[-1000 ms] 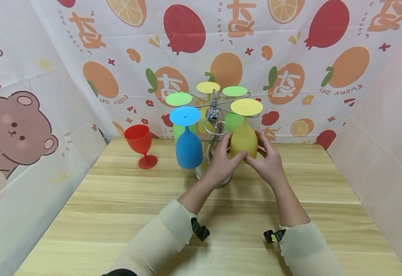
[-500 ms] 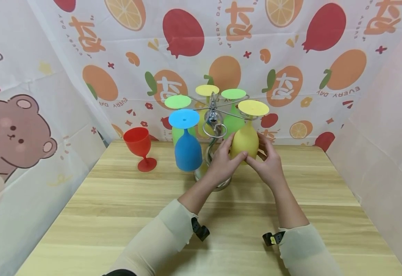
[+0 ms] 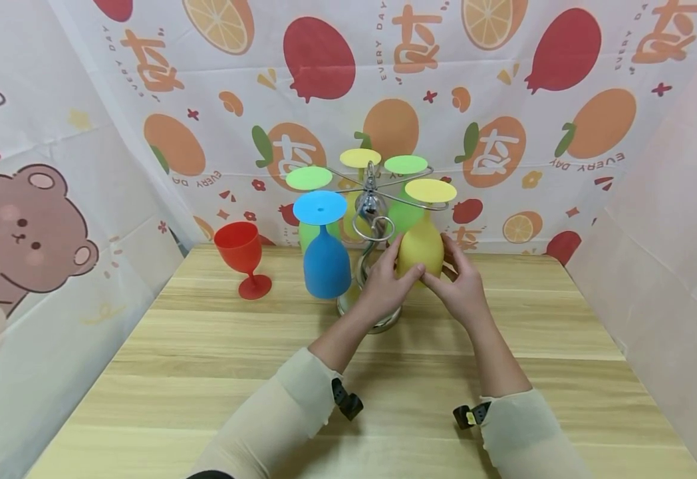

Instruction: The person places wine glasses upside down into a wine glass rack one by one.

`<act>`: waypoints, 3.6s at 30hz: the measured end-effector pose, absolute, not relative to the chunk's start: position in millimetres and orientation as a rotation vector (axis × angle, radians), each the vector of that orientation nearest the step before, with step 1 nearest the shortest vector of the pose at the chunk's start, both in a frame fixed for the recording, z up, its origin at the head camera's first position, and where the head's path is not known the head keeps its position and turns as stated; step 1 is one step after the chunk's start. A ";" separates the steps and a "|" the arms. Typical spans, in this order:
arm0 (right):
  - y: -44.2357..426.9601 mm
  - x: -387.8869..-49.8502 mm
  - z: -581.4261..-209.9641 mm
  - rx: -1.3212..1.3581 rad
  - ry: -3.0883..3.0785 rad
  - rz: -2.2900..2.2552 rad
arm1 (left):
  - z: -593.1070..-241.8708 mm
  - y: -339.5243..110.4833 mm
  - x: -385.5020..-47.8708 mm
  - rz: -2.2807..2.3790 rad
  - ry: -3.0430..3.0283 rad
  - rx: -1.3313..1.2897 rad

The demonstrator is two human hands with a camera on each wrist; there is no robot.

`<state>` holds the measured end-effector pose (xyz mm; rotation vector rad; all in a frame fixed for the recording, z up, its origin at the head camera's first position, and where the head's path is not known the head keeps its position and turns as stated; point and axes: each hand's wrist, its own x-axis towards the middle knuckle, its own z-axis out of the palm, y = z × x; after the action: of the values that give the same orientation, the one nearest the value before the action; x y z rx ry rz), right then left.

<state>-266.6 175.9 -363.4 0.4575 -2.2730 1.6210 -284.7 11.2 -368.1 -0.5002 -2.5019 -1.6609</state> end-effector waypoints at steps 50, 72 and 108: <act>169.3 -275.1 -399.6 0.359 -2.143 1.918 | -382.0 5.3 -283.1 -1.780 -2.420 -0.501; 164.6 -255.9 -383.3 0.365 -2.212 1.878 | -381.3 5.5 -279.9 -1.738 -2.429 -0.460; 163.0 -250.4 -386.5 0.388 -2.167 1.884 | -379.7 6.6 -273.9 -1.615 -2.521 -0.464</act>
<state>-250.4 163.0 -386.5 0.3881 -2.1665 1.8842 -273.9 6.6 -379.7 -0.4635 -2.5213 -1.6148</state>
